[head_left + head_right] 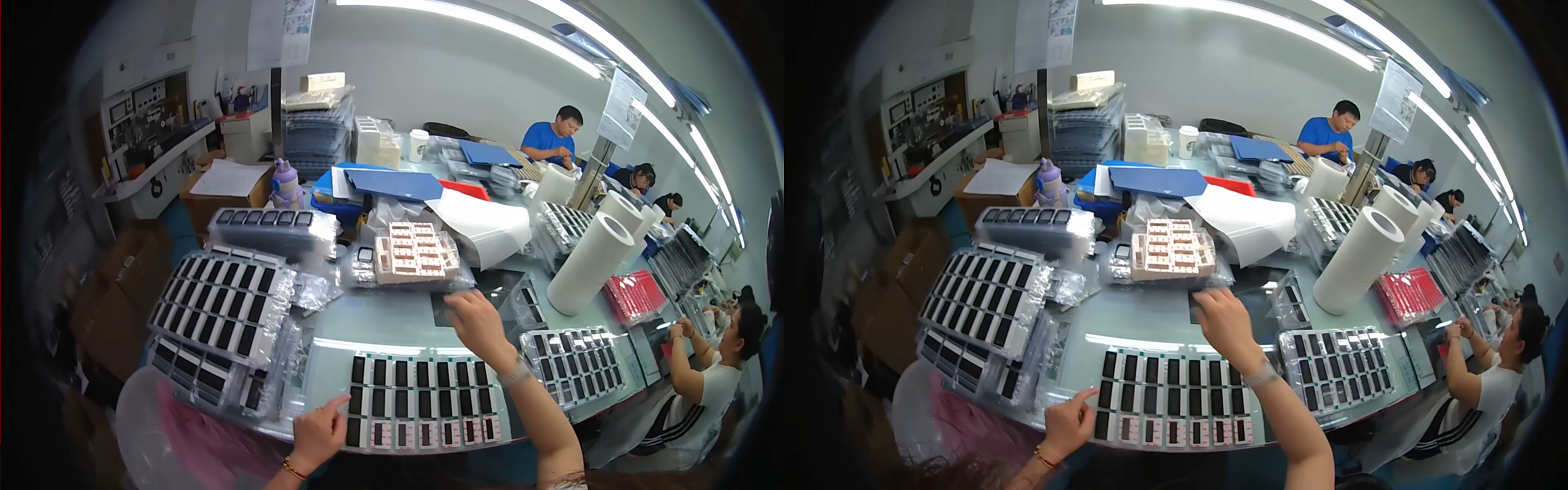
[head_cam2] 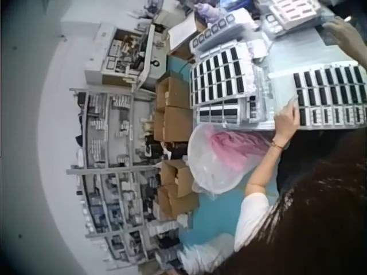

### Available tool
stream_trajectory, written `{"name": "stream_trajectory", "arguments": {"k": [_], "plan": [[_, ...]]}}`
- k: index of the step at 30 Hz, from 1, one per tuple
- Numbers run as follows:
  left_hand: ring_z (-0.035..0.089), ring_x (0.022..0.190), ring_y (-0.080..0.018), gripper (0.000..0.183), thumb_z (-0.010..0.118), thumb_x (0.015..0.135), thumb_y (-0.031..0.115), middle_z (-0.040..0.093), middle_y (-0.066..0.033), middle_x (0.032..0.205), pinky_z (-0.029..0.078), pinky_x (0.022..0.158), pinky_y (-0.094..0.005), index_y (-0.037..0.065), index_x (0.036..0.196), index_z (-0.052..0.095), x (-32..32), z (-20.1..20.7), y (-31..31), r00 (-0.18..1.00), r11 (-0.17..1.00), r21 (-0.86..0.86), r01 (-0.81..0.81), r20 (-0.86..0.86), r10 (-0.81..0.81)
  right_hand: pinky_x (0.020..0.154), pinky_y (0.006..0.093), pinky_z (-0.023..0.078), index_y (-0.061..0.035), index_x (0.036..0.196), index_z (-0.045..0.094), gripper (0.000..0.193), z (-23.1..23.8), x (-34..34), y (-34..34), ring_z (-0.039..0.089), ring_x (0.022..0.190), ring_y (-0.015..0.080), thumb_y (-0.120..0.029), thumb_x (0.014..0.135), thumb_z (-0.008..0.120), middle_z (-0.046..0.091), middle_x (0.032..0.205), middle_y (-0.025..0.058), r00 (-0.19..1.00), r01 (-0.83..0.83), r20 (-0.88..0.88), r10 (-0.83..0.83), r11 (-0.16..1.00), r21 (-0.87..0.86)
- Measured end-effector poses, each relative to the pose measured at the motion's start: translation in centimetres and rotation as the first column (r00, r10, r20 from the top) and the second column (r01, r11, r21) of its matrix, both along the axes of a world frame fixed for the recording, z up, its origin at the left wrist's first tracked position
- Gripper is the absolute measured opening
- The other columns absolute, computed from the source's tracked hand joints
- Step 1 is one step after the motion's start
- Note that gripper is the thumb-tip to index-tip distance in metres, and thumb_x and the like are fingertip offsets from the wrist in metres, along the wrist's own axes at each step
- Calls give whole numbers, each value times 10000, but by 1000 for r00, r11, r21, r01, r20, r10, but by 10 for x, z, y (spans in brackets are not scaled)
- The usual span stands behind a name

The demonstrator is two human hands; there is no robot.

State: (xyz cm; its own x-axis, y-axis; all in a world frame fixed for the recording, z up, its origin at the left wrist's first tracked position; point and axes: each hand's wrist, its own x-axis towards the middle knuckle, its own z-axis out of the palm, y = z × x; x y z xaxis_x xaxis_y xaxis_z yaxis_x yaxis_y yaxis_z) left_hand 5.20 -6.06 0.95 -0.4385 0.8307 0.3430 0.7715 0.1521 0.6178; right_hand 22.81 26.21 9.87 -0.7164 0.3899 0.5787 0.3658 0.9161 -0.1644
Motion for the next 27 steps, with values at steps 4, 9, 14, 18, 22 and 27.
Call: {"name": "stream_trajectory", "arguments": {"k": [4,9,14,18,22,27], "plan": [[648,540,-268,368,649,856,93,638,-67,621,484,515,-386,127,1218,706,0,-3,12,1000,1000,18,16,19,-17,948,426,503,-10,1145,658,304,-8,-72,49,634,1102,324,-89,855,701,688,1131,139,999,-19,-39,26,987,161],[645,535,-268,340,643,854,90,634,-72,611,480,511,-389,127,1183,720,0,-3,8,1000,1000,5,-26,-6,26,961,433,496,4,1069,645,220,-12,-100,83,651,1112,319,-97,876,677,695,1124,164,946,3,315,-77,974,228],[643,542,-283,320,632,853,78,647,-86,628,481,513,-397,127,1154,728,3,12,9,1000,999,33,-21,-20,22,793,469,544,-52,855,715,166,-6,-105,86,718,853,331,-197,918,667,719,829,173,943,114,302,-140,988,102],[651,563,-290,310,632,853,75,656,-98,646,486,520,-401,127,1142,731,4,13,8,1000,999,50,-18,-11,19,736,487,554,-60,802,760,178,5,-99,85,717,776,354,-180,886,658,713,759,182,946,67,314,-79,997,48],[650,569,-296,306,635,852,78,648,-104,644,485,522,-408,127,1138,731,2,3,7,1000,999,48,-2,-24,3,757,487,549,-64,828,770,225,11,-91,96,704,792,378,-254,906,679,719,793,178,945,65,324,-43,996,-58],[644,566,-299,311,635,851,83,638,-101,635,482,519,-411,135,1141,732,0,0,4,1000,998,63,-3,-27,5,754,481,546,-75,819,773,232,14,-98,91,695,790,388,-269,910,684,722,809,174,983,89,171,-73,992,-90]]}}
